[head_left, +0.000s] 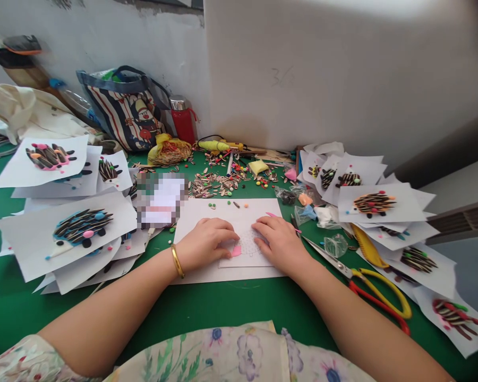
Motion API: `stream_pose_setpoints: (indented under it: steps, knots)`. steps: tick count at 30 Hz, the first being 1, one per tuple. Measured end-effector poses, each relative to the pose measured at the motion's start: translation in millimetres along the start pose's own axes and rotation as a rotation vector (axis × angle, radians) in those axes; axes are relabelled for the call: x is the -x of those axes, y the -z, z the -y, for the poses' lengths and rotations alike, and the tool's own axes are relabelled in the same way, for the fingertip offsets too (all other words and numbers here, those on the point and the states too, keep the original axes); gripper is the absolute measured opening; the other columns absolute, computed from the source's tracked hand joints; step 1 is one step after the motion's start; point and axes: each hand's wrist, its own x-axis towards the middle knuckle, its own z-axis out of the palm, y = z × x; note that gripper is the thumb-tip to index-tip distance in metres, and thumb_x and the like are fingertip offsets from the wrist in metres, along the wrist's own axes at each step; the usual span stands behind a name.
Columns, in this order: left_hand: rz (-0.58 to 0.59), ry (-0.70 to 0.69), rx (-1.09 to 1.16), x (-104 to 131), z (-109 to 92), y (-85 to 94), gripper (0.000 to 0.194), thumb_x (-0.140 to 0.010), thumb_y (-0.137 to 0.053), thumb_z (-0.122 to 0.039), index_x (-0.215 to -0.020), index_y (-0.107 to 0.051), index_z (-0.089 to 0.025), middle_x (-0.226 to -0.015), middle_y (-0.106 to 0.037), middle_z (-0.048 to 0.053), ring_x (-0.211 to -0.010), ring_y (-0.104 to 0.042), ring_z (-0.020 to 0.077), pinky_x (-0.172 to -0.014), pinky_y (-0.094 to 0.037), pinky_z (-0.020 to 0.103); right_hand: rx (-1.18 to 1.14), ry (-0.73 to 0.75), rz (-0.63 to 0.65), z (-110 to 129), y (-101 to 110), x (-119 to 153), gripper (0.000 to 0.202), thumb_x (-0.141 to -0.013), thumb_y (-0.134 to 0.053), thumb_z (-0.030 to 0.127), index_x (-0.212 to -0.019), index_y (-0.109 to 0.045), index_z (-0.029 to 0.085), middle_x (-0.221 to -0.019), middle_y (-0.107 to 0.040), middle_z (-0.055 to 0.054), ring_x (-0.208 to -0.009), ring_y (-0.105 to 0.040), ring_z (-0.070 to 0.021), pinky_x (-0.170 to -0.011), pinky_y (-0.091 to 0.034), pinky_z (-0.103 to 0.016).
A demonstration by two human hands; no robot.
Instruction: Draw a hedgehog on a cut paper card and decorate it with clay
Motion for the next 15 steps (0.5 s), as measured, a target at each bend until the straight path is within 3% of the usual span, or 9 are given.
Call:
stream_pose_setpoints:
  steps: [15]
  knots:
    - [-0.029, 0.034, -0.013, -1.8, -2.9, -5.2, 0.027, -0.086, -0.069, -0.032, -0.113, -0.069, -0.029, -0.116, -0.067, 0.005, -0.111, -0.059, 0.0248, -0.098, -0.039, 0.042, -0.002, 0.006, -0.012, -0.3, -0.4, 0.1, 0.029, -0.093, -0.056, 0.027, -0.121, -0.065, 0.027, -0.129, -0.063, -0.009, -0.127, -0.049, -0.0325, -0.103, -0.041, -0.051]
